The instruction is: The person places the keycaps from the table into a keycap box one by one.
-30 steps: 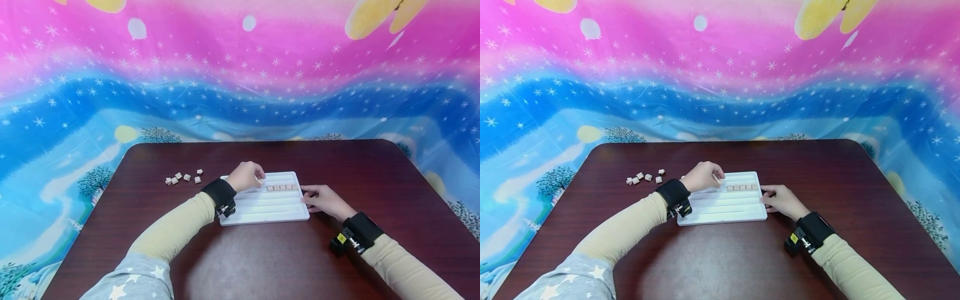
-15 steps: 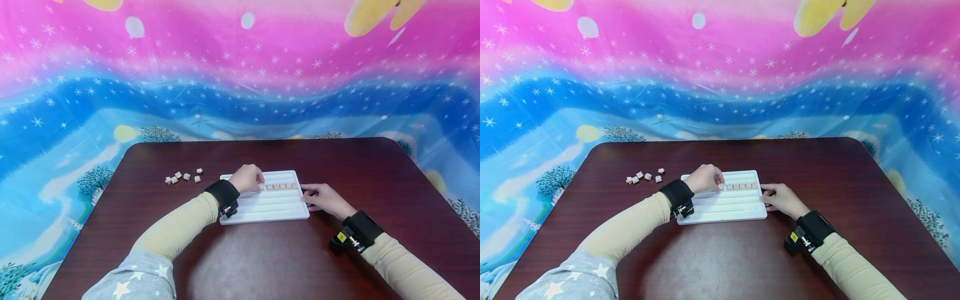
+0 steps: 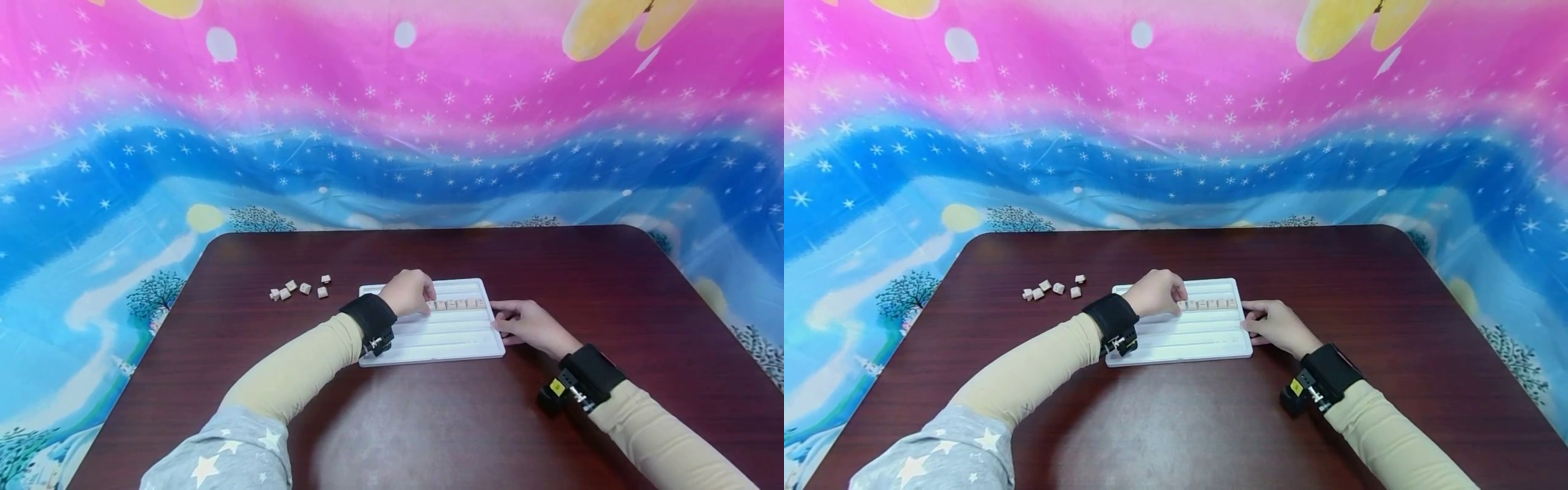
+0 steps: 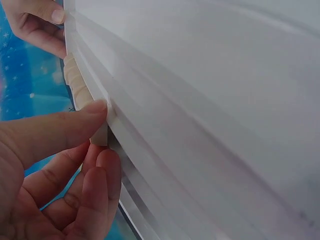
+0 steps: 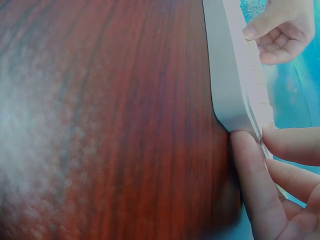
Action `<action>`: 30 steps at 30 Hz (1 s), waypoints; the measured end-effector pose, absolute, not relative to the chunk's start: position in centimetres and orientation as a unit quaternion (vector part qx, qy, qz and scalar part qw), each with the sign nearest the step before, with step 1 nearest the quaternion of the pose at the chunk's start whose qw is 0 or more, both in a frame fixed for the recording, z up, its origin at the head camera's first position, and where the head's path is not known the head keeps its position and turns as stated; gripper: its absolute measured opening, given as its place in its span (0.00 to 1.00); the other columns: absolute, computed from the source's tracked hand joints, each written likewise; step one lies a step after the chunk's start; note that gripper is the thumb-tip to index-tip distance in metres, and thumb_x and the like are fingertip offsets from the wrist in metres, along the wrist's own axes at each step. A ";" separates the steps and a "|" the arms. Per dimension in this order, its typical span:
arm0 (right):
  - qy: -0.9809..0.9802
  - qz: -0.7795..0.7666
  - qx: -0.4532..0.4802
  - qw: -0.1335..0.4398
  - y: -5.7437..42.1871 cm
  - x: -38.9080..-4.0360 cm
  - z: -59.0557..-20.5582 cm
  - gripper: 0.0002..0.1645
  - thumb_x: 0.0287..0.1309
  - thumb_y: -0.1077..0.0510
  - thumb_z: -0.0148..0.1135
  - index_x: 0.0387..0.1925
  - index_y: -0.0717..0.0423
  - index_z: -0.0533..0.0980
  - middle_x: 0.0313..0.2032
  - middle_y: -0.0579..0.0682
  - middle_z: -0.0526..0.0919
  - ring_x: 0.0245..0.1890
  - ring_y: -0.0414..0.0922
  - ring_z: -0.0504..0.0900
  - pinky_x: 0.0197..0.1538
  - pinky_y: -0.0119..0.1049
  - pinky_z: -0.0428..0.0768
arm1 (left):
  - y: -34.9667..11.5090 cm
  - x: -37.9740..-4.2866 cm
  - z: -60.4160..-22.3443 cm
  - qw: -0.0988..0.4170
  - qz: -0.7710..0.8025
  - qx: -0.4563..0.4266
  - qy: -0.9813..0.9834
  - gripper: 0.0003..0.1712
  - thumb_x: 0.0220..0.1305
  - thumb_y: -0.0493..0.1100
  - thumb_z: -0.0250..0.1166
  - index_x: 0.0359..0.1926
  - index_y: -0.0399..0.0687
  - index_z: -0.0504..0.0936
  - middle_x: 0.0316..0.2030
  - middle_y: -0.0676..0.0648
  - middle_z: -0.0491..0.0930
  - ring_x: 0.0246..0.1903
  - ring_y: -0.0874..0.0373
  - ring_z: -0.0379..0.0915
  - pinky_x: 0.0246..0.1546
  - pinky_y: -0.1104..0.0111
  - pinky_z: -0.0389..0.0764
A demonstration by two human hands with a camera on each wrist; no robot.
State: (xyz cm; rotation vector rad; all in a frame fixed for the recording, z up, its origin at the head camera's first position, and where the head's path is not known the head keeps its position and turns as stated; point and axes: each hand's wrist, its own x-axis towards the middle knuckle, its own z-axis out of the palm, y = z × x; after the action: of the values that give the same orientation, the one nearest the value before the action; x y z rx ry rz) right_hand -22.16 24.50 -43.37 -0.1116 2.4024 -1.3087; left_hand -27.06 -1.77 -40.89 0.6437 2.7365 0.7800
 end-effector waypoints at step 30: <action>0.859 -0.470 -0.037 0.200 24.4 -22.0 -43.2 0.34 0.70 0.67 0.61 0.72 0.73 0.62 0.47 0.63 0.78 0.38 0.48 0.83 0.42 0.41 0.86 | -1.7 -26.9 -40.6 0.128 0.272 0.209 0.931 0.10 0.53 0.31 0.78 0.36 0.43 0.88 0.29 0.52 0.80 0.32 0.58 0.73 0.38 0.68 0.76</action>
State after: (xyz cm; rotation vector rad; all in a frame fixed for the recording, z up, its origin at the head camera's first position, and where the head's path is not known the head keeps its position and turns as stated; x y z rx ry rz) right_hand -22.05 24.40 -43.23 -0.1032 2.4022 -1.3135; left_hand -26.93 -1.67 -40.56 0.6093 2.7072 0.7908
